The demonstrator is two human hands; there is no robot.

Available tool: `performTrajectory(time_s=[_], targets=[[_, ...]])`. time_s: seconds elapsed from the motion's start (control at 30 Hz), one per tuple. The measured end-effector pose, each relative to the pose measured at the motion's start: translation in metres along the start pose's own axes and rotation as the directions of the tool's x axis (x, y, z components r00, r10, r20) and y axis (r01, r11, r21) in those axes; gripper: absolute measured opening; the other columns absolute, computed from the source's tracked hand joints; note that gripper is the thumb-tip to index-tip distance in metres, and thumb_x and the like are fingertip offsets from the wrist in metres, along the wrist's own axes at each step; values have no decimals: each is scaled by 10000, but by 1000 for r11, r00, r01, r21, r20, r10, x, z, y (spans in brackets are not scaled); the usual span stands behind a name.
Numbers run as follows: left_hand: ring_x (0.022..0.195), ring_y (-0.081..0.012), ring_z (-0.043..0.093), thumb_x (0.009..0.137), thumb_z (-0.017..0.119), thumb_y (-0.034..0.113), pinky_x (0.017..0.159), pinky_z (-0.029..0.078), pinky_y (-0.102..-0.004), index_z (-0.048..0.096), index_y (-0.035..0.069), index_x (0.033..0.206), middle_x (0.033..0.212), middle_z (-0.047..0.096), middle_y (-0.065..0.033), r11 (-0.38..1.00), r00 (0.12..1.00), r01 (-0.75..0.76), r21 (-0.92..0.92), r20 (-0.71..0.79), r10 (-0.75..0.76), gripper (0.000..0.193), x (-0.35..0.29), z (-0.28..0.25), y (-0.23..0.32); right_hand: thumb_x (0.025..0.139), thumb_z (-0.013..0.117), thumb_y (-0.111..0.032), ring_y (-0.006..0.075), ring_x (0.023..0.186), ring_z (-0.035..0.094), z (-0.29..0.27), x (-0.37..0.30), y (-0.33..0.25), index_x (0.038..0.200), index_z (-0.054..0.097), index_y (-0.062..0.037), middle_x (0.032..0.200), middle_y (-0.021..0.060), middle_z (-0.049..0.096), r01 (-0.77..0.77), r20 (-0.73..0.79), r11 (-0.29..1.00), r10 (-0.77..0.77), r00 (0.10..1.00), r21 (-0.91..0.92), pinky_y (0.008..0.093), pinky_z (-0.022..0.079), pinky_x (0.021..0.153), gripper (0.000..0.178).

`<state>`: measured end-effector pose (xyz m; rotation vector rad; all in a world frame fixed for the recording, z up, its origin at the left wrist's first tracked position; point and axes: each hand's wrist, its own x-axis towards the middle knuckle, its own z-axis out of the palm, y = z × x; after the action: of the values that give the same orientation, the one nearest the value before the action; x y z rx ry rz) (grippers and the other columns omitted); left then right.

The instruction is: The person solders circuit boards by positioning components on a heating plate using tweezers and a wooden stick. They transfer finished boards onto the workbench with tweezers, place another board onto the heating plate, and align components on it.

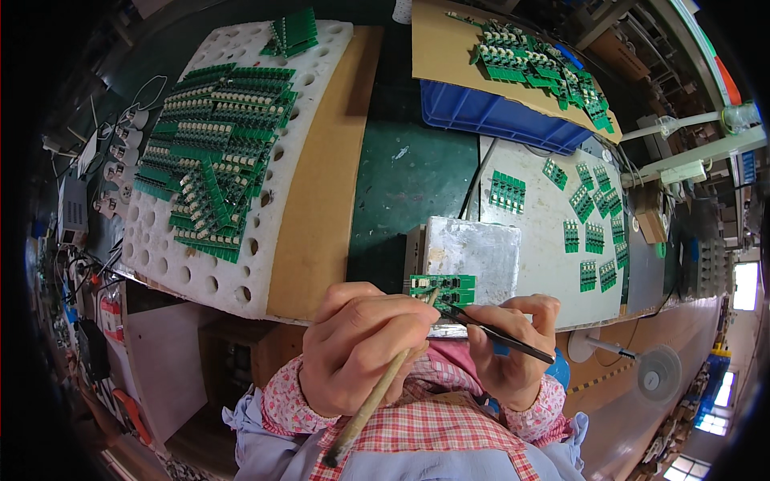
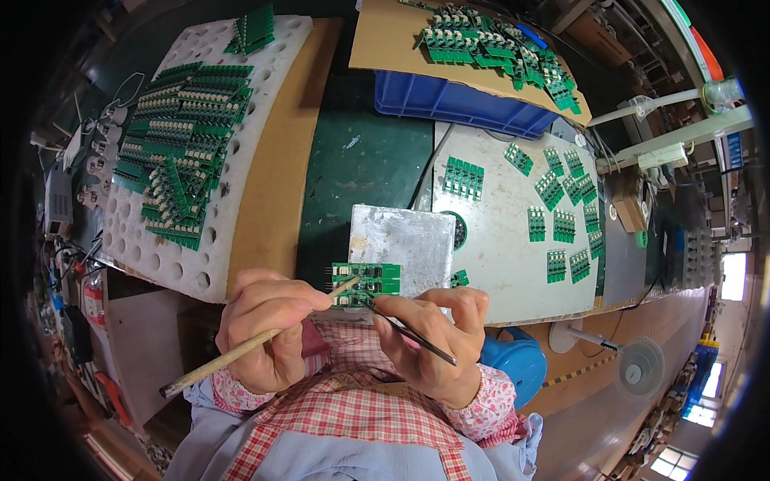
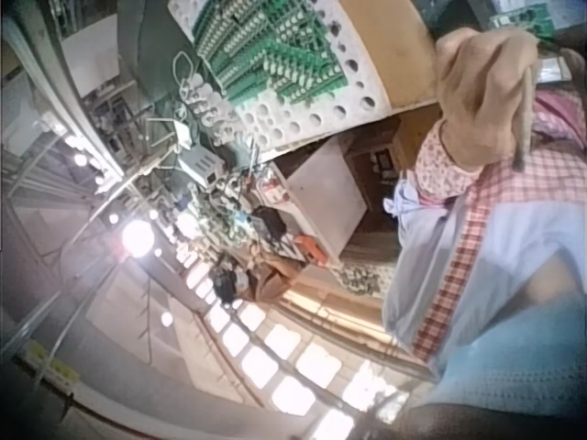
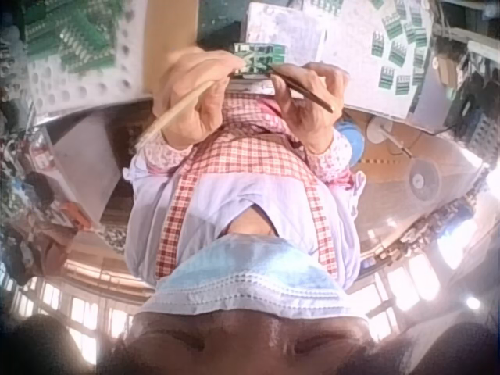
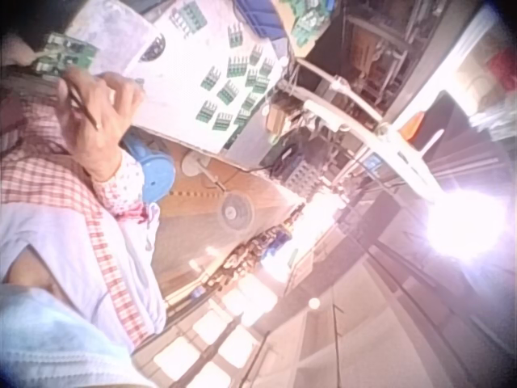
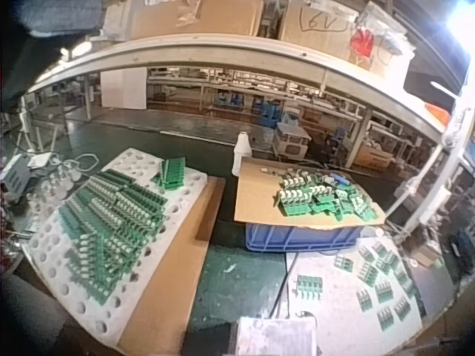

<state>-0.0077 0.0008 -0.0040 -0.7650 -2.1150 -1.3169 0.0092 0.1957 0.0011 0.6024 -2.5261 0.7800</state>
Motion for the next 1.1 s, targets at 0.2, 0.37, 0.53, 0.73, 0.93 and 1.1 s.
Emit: performTrajectory(time_s=[0.2,0.37,0.53,0.73,0.93,1.1], targets=[[808,-195,654,739,714,-10,685,489,-328,542,41,1041,943,675,-89,1000,1000,-3,0,-6,3,351,-1,0,0,691,780,-84,158,730,541,-4,0,-2,910,677,-92,846,-38,677,-13,27,1000,13,1000,13,319,347,721,242],[798,-207,654,756,702,-3,673,489,-334,542,36,1046,941,674,-99,1000,1000,-12,1,12,12,334,0,-1,0,688,795,-100,166,749,541,-8,-5,-2,921,685,-91,855,-22,689,-75,-6,995,76,997,60,313,358,737,257],[677,-243,602,947,485,53,647,495,-374,510,4,1021,855,674,-154,999,999,-35,18,24,34,92,2,0,2,658,821,-89,177,772,538,-14,-7,-1,980,703,-102,914,2,709,-90,-55,988,98,994,129,305,367,749,343],[691,-245,567,931,464,13,665,475,-371,512,2,1064,880,665,-172,999,998,-36,26,57,34,142,2,-2,7,636,822,-66,154,757,546,-15,-19,1,1018,705,-112,907,-17,709,-64,-43,993,69,997,96,307,334,755,401],[795,-234,650,848,638,-5,688,486,-359,545,24,1085,947,678,-117,998,999,-6,55,49,4,256,-1,-2,9,652,810,-71,120,759,561,-12,-22,-1,1030,706,-121,892,-49,702,-6,-32,999,7,999,47,311,307,770,395],[806,-233,654,861,630,4,700,484,-359,547,25,1081,944,684,-113,998,999,-12,56,38,10,236,-2,0,9,661,808,-96,118,770,562,-10,-24,-1,1038,704,-127,894,-59,699,11,-17,999,-10,1000,46,310,302,771,392]])
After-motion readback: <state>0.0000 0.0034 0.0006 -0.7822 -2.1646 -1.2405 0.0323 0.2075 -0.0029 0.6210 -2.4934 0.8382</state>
